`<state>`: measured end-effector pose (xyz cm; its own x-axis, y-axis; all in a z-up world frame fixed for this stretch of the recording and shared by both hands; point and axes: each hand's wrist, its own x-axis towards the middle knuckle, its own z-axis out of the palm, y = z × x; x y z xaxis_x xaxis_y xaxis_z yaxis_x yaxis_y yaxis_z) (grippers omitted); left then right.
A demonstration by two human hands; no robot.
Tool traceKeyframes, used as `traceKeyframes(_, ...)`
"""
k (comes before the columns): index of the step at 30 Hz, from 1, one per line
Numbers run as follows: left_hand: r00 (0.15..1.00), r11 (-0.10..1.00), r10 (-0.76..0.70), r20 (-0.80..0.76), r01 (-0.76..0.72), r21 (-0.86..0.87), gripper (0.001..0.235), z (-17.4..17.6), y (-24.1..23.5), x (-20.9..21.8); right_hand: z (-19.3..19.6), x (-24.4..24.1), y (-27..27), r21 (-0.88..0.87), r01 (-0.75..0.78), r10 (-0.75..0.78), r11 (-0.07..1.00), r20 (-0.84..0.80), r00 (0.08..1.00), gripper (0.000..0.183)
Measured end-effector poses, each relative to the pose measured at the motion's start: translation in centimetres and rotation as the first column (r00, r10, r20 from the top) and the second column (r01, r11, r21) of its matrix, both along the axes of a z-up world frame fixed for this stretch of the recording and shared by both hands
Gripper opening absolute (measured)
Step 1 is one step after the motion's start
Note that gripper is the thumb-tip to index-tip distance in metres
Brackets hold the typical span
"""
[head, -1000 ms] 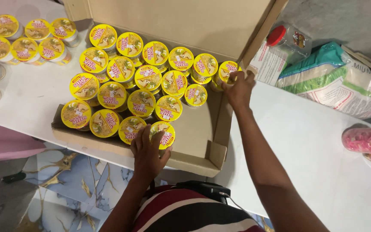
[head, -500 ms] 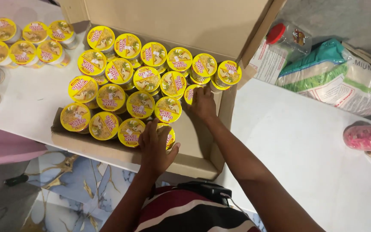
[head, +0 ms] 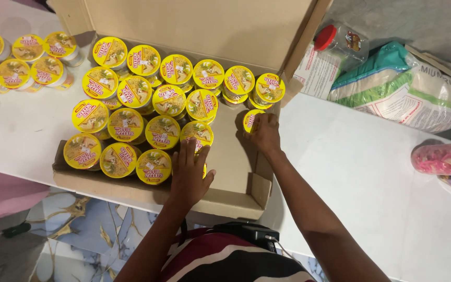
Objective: Packing and organizing instant noodle cup containers into a cardboard box on a table.
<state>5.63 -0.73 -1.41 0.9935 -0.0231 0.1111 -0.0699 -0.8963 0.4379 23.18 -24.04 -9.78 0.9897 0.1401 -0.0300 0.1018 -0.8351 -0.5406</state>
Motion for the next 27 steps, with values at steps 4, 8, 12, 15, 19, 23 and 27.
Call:
traceKeyframes(4, 0.999, 0.999, 0.024, -0.036, -0.023, 0.030, 0.078, 0.2, -0.1, -0.2, -0.7, -0.2, -0.2, 0.022, -0.004, 0.004, 1.000, 0.020, 1.000, 0.072)
traceKeyframes(8, 0.999, 0.999, 0.026, -0.031, -0.025, 0.021, 0.078, 0.2, -0.1, -0.3, -0.3, -0.4, 0.1, -0.009, 0.009, -0.009, 1.000, 0.023, 1.000, 0.073)
traceKeyframes(12, 0.999, 0.998, 0.021, -0.043, -0.024, -0.054, 0.078, 1.3, 0.0, -0.5, 1.2, -0.8, 0.1, -0.055, 0.015, -0.013, 0.998, 0.046, 0.999, 0.073)
traceKeyframes(15, 0.999, 0.997, 0.027, -0.028, -0.030, -0.078, 0.077, 1.7, 0.1, -1.6, 2.7, -2.5, -0.6, -0.034, 0.023, -0.020, 0.999, 0.085, 0.996, 0.066)
traceKeyframes(19, 0.997, 0.995, 0.070, 0.028, -0.068, -0.077, 0.075, 1.3, 0.7, -3.0, 7.3, -6.4, 0.0, 0.064, -0.015, 0.006, 0.998, 0.126, 0.992, 0.059)
traceKeyframes(23, 0.990, 0.993, 0.080, 0.118, -0.069, -0.098, 0.076, 1.6, 2.1, -4.2, 10.8, -11.8, 1.4, 0.256, -0.085, 0.039, 0.963, 0.179, 0.983, 0.048)
traceKeyframes(27, 0.975, 0.987, 0.114, 0.189, -0.091, -0.130, 0.076, 4.6, 4.4, -4.2, 12.2, -15.4, 4.5, 0.561, -0.119, 0.043, 0.819, 0.146, 0.988, 0.028)
